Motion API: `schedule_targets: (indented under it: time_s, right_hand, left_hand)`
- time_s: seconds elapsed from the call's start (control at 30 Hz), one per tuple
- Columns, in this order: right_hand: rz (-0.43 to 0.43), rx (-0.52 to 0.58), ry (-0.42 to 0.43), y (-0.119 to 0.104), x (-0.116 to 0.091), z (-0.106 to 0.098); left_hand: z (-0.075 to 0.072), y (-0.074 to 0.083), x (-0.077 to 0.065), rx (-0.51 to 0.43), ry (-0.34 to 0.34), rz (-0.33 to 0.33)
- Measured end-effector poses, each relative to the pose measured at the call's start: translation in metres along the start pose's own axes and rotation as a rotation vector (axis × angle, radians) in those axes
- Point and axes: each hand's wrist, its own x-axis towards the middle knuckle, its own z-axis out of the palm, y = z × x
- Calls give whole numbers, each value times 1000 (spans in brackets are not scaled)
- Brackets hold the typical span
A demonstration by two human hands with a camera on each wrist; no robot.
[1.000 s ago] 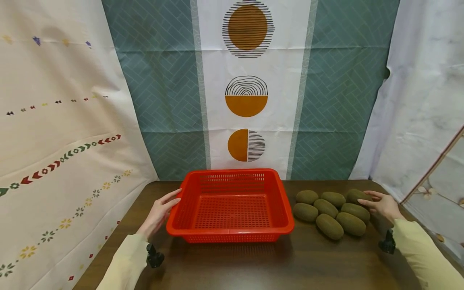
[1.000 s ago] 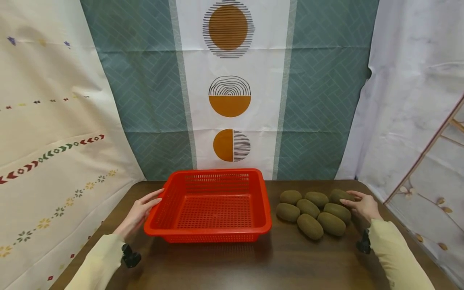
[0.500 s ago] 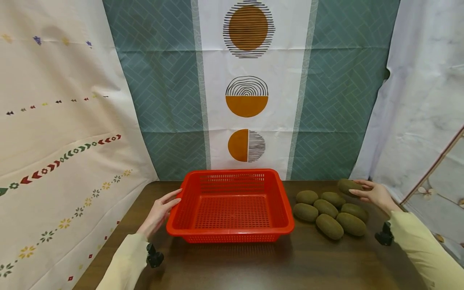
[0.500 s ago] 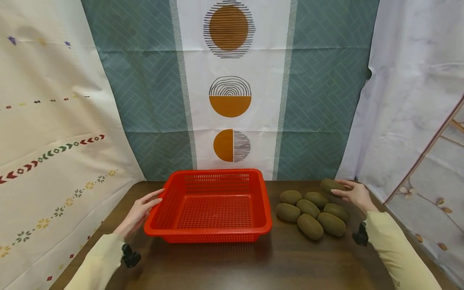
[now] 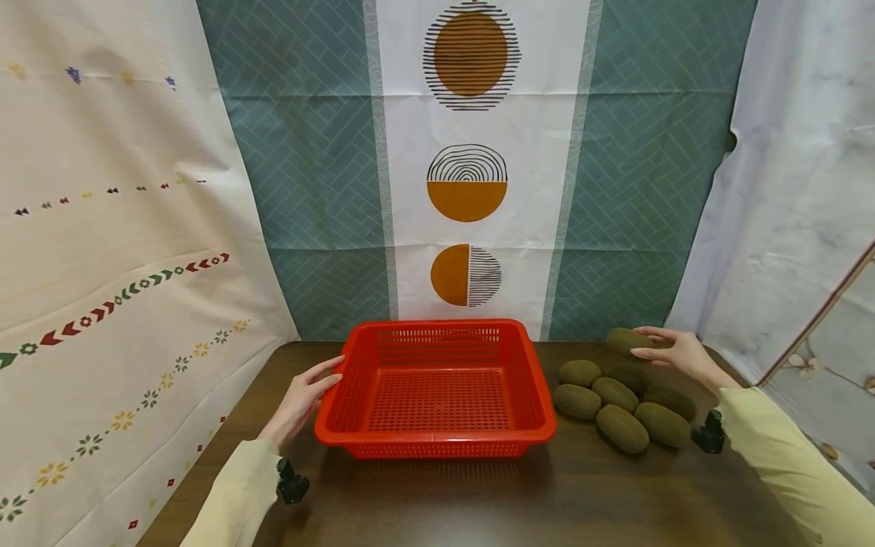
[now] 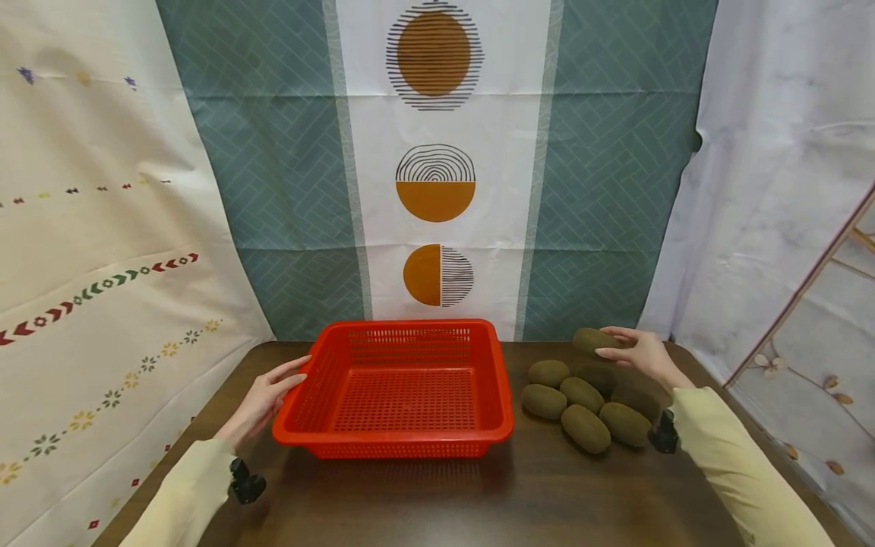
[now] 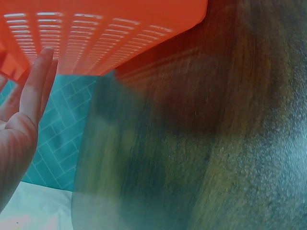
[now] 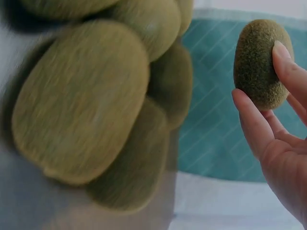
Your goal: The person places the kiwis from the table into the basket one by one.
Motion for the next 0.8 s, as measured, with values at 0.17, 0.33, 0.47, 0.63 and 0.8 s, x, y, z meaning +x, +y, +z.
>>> schedule_targets:
  time_s: [0.17, 0.33, 0.47, 0.63, 0.8]
  right_hand:
    - [-62, 45, -55, -16, 10, 11]
    - [-108, 48, -112, -38, 22, 24]
    - [-170, 17, -152, -57, 30, 36]
    - [-225, -22, -199, -80, 42, 51]
    - [-258, -31, -270, -97, 54, 67]
  left_hand:
    - [-1, -6, 3, 20, 12, 19]
    - [-1, -7, 2, 32, 12, 30]
    - [-1, -6, 1, 44, 21, 26]
    - [0, -4, 2, 44, 32, 22]
    - [2, -3, 2, 56, 41, 39]
